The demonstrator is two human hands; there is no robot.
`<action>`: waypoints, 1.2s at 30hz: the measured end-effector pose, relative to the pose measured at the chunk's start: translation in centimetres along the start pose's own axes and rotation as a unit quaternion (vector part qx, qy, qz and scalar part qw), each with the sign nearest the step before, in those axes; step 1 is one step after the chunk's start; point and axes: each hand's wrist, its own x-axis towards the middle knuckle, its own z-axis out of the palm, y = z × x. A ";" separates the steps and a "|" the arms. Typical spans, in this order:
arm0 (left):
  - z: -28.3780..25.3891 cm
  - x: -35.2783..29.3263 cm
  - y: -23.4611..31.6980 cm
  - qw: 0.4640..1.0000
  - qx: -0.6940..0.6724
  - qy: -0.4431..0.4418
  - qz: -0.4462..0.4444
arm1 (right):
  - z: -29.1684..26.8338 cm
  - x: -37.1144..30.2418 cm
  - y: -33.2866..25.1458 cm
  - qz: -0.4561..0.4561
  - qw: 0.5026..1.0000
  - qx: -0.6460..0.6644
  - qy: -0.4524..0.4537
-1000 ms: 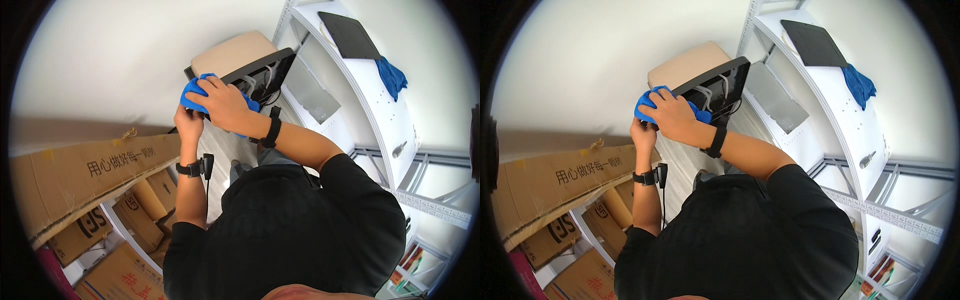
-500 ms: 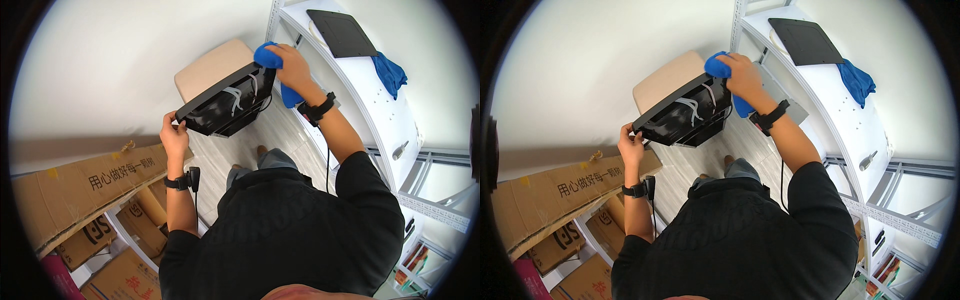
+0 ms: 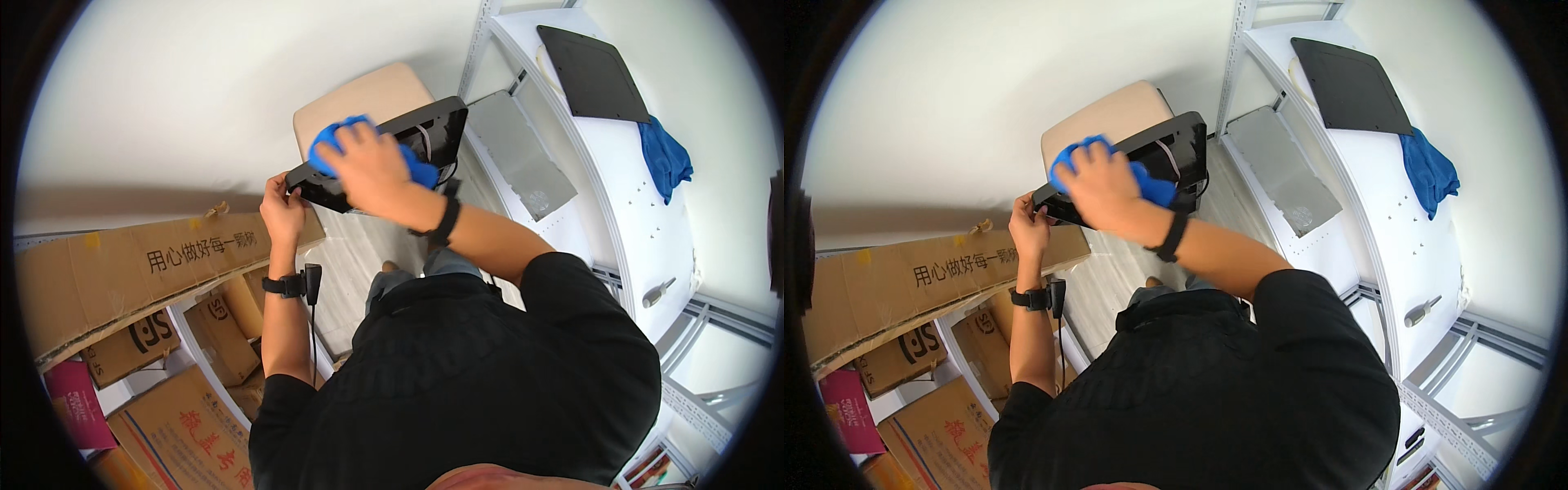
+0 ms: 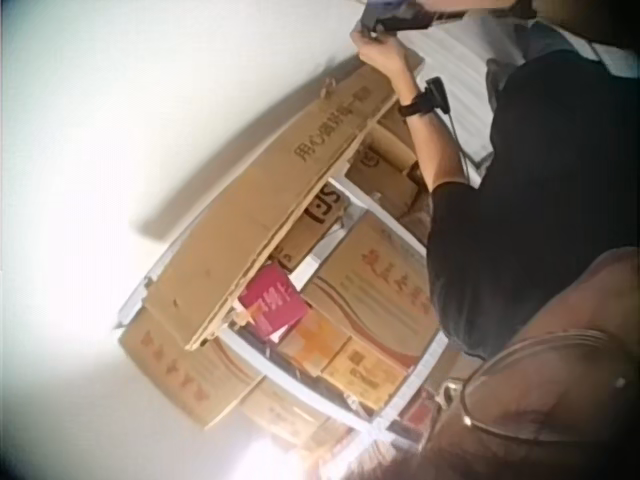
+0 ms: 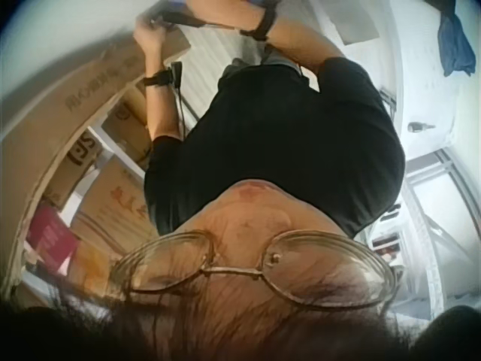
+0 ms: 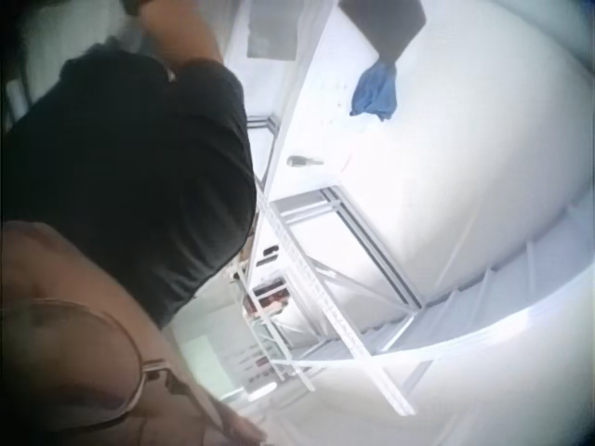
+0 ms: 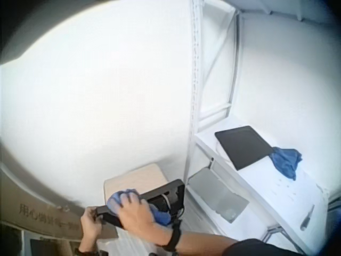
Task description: The person uses a screwdriver to fasten screws into the back panel of a white electronic device. After securing the panel, the person wipes the device's exterior with a blue cloth.
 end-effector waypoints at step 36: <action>2.3 3.8 4.1 0.979 0.174 0.028 0.103 | -4.5 1.2 11.6 -0.080 0.993 -0.070 -0.059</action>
